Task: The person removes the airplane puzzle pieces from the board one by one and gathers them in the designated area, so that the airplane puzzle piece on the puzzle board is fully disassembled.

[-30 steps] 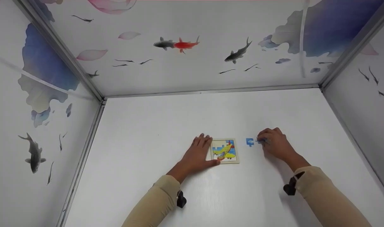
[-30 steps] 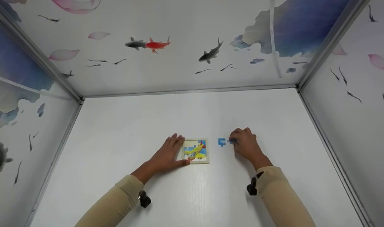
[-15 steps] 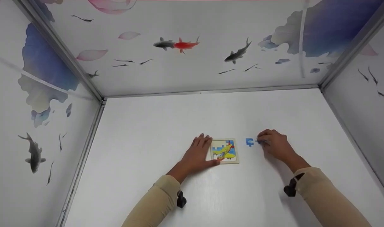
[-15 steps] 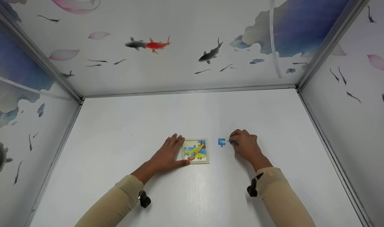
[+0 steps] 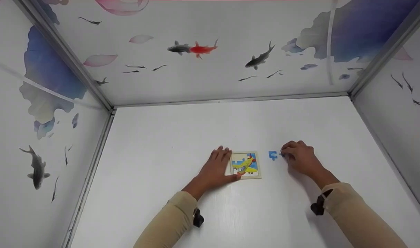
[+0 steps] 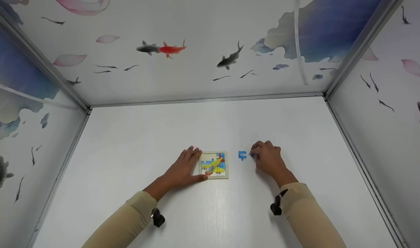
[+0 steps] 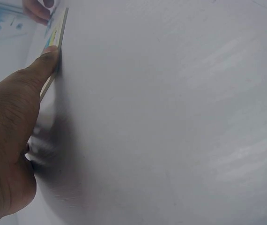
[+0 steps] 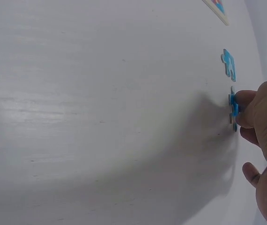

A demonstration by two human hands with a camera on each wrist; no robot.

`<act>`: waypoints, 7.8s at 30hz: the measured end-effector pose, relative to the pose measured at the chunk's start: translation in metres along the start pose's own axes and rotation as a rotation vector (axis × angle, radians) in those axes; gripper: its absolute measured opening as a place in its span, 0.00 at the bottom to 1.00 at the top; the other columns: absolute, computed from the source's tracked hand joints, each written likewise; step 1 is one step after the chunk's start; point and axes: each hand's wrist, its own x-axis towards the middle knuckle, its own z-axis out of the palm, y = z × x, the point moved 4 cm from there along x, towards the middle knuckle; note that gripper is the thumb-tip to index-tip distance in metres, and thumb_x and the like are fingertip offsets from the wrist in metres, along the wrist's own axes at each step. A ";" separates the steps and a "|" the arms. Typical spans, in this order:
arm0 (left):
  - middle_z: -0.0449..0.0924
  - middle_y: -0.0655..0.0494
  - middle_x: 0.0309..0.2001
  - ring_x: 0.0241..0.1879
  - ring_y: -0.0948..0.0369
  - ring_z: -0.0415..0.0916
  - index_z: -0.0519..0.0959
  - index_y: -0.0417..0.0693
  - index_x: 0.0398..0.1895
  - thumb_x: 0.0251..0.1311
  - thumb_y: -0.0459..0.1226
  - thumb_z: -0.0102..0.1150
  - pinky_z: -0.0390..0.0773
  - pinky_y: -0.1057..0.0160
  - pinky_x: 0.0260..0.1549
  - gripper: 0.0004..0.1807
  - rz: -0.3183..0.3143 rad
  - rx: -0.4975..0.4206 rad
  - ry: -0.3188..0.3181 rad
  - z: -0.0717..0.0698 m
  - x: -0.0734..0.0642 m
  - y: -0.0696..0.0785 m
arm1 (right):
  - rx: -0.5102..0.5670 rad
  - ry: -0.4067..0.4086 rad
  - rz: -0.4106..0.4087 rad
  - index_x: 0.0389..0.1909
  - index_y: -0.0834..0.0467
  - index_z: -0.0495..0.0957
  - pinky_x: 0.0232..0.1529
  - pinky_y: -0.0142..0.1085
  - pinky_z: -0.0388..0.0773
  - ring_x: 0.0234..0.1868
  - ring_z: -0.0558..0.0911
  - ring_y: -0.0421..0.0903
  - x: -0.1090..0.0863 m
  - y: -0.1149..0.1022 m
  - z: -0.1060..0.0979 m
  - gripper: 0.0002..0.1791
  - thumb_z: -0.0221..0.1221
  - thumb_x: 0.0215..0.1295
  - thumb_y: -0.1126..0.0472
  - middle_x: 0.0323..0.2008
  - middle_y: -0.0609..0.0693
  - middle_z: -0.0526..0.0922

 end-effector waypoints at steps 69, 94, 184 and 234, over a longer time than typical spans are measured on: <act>0.55 0.49 0.90 0.92 0.48 0.43 0.53 0.47 0.91 0.72 0.75 0.52 0.48 0.47 0.90 0.59 0.018 0.028 0.024 -0.001 -0.001 0.000 | 0.108 -0.124 0.012 0.52 0.55 0.88 0.61 0.70 0.73 0.62 0.74 0.59 0.041 -0.092 0.040 0.12 0.74 0.72 0.58 0.56 0.55 0.80; 0.51 0.49 0.91 0.92 0.48 0.41 0.51 0.48 0.92 0.72 0.76 0.50 0.47 0.47 0.90 0.59 0.011 0.020 0.015 0.003 0.001 -0.004 | 0.105 -0.141 0.041 0.56 0.55 0.87 0.67 0.69 0.74 0.60 0.76 0.57 0.043 -0.095 0.042 0.15 0.74 0.72 0.59 0.55 0.54 0.82; 0.47 0.54 0.92 0.92 0.56 0.46 0.52 0.45 0.92 0.72 0.70 0.60 0.59 0.54 0.87 0.59 -0.044 -0.058 -0.002 0.003 -0.001 0.003 | 0.074 0.012 0.099 0.62 0.62 0.85 0.51 0.75 0.73 0.58 0.75 0.67 -0.022 0.043 -0.018 0.17 0.67 0.76 0.63 0.63 0.66 0.81; 0.47 0.52 0.92 0.92 0.55 0.45 0.52 0.44 0.91 0.73 0.70 0.59 0.64 0.52 0.85 0.59 -0.019 -0.095 0.022 0.000 -0.004 0.001 | 0.099 -0.137 -0.159 0.64 0.53 0.87 0.57 0.64 0.73 0.58 0.75 0.55 0.031 -0.129 0.051 0.25 0.75 0.71 0.48 0.57 0.53 0.82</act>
